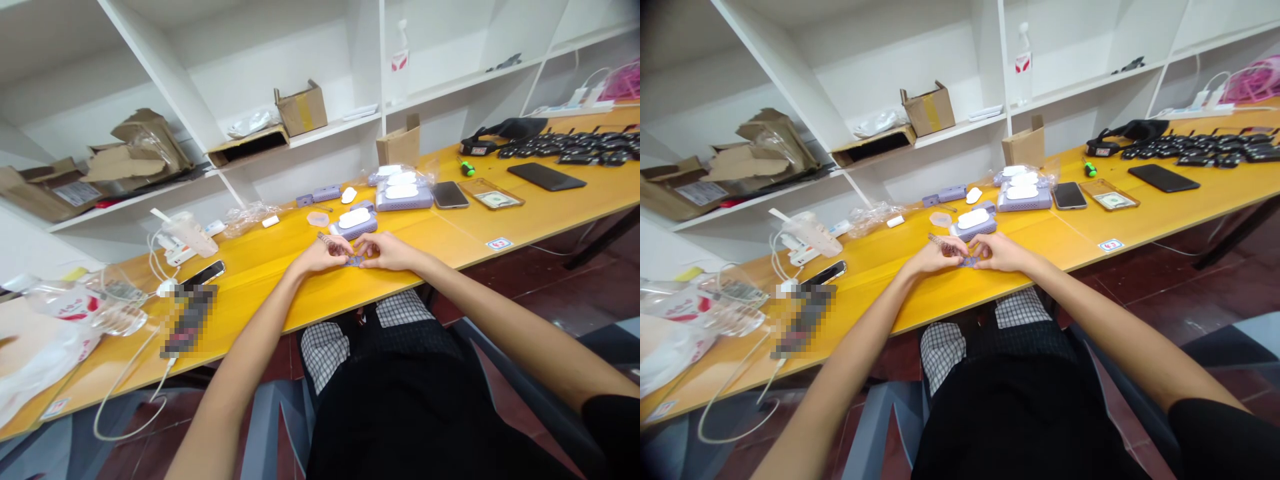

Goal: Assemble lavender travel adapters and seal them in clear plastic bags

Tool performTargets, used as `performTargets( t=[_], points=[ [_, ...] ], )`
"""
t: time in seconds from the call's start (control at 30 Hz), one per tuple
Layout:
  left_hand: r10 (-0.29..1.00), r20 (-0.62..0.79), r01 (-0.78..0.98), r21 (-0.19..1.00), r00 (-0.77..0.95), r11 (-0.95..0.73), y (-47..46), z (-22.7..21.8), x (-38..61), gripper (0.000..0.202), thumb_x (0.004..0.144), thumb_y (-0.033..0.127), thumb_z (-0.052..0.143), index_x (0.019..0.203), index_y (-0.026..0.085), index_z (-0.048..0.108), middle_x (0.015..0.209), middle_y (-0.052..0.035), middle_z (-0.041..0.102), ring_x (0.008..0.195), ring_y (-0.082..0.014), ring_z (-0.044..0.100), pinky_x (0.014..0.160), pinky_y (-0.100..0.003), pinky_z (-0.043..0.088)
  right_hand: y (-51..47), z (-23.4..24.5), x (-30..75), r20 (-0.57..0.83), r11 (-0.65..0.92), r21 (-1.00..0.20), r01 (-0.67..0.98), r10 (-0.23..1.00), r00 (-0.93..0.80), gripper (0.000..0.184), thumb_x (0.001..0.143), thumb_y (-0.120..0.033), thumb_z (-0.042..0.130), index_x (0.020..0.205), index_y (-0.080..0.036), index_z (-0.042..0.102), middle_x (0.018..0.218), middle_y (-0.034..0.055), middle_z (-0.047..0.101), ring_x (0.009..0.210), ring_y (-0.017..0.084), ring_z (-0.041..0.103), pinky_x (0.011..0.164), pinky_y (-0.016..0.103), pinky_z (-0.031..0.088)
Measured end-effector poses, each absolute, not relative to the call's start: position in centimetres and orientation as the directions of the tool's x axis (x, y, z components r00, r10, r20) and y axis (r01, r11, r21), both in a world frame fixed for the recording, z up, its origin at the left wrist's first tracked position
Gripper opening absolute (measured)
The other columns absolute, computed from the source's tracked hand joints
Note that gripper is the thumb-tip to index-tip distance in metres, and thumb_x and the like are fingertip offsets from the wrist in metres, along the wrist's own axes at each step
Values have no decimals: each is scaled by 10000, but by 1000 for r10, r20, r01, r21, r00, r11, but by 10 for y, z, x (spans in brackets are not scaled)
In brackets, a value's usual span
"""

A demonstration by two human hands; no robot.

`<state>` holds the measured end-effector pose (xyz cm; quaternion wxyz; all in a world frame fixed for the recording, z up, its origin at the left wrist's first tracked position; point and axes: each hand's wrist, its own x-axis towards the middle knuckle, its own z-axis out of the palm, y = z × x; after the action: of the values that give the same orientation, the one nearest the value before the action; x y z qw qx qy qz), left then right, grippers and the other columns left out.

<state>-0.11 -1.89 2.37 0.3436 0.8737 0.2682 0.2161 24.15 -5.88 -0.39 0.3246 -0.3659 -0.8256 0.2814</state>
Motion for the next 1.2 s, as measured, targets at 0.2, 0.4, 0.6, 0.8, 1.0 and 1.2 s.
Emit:
performTargets(
  t=[0.2,0.4,0.6,0.8,1.0,1.2],
  points=[
    [610,166,352,689,775,-634,-22,23,2,227,746,228,683,954,168,754,903,-44,710,743,-149,583,682,-290,469,-58,-5,241,342,584,-696,418,782,-522,373,784,-305,848,1109,-205,695,945,48,776,772,186,665,744,338,537],
    [655,143,418,664,742,-620,-29,23,5,242,769,316,755,960,173,717,780,-2,646,684,-130,550,641,-261,436,-58,-6,241,349,592,-695,407,774,-528,335,800,-298,832,1086,-199,686,942,49,778,781,182,664,757,333,535],
    [682,176,432,656,710,-619,-32,21,11,228,789,366,772,877,174,686,639,36,566,604,-118,511,583,-245,382,-55,-6,242,330,582,-705,404,774,-540,364,793,-323,834,1098,-201,678,930,51,782,793,193,670,740,329,511],
    [674,203,389,684,711,-617,-30,15,13,134,744,251,737,820,169,664,697,18,620,623,-113,525,593,-245,402,-55,-7,241,336,585,-713,387,769,-544,339,793,-315,829,1067,-199,666,907,44,774,771,188,661,715,318,499],
    [720,161,405,735,675,-544,-25,13,8,148,732,245,730,824,163,648,658,34,563,613,-110,500,583,-244,387,-60,-5,235,330,568,-699,435,795,-509,251,818,-157,716,1056,-200,649,772,0,726,683,166,655,682,297,498],
    [728,133,438,721,673,-537,-24,17,4,190,726,283,759,829,170,646,665,31,564,625,-116,501,594,-255,396,-66,-5,228,396,642,-523,560,766,-507,383,793,-373,824,1106,-200,685,987,78,732,906,253,667,812,375,515]
  ],
)
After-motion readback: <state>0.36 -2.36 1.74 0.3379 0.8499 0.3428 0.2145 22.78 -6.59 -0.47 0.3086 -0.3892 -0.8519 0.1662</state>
